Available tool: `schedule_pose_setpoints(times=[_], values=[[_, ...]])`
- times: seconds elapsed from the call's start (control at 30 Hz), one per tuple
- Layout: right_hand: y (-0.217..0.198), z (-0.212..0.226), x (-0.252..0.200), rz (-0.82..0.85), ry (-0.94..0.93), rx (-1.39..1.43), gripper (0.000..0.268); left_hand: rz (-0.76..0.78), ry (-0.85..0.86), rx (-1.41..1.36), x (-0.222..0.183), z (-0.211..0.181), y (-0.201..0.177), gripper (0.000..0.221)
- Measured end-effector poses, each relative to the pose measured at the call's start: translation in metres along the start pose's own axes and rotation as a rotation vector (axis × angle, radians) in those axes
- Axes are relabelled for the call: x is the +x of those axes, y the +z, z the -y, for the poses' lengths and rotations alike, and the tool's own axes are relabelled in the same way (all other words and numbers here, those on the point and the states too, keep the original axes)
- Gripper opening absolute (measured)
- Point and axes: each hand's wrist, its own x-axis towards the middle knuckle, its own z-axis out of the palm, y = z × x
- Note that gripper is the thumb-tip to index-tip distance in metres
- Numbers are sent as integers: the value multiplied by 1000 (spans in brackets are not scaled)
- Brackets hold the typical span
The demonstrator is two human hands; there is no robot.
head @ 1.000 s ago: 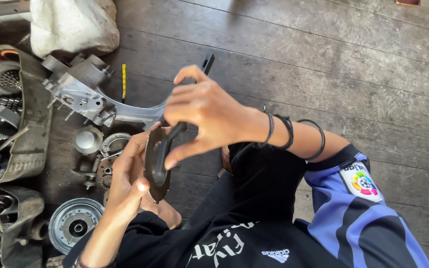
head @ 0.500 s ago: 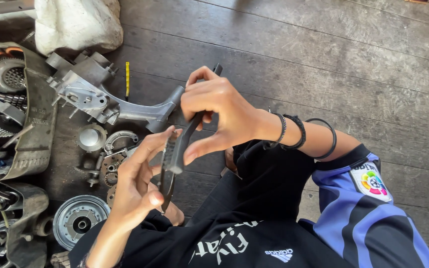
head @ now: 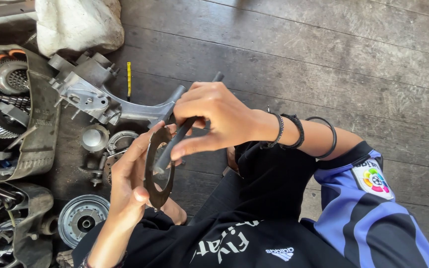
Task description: Cleaning various motorcycle engine components like clutch plates and pistons using a wire brush to remove grime.
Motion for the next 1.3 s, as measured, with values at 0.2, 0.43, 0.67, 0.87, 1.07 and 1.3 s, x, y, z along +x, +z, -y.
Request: schedule_pose_setpoints(times=[0.2,0.43,0.67,0.87,1.07,1.3], values=[[6,5,-4,33,39,146,33,-33,69,132,4,0,-7,113],[9,-2,-3,-37,117,144,33,-45,4,-1,1,6,-6,112],[13,-5,-7,267,88,222,29,-88,42,12,0,11,-4,98],[10,-4,-12,376,77,200,30,-106,41,77,2,14,0,100],[3,5,-12,372,80,245,34,-138,84,159,6,16,2,99],[2,5,-14,274,135,313,29,-73,44,28,8,11,11,114]])
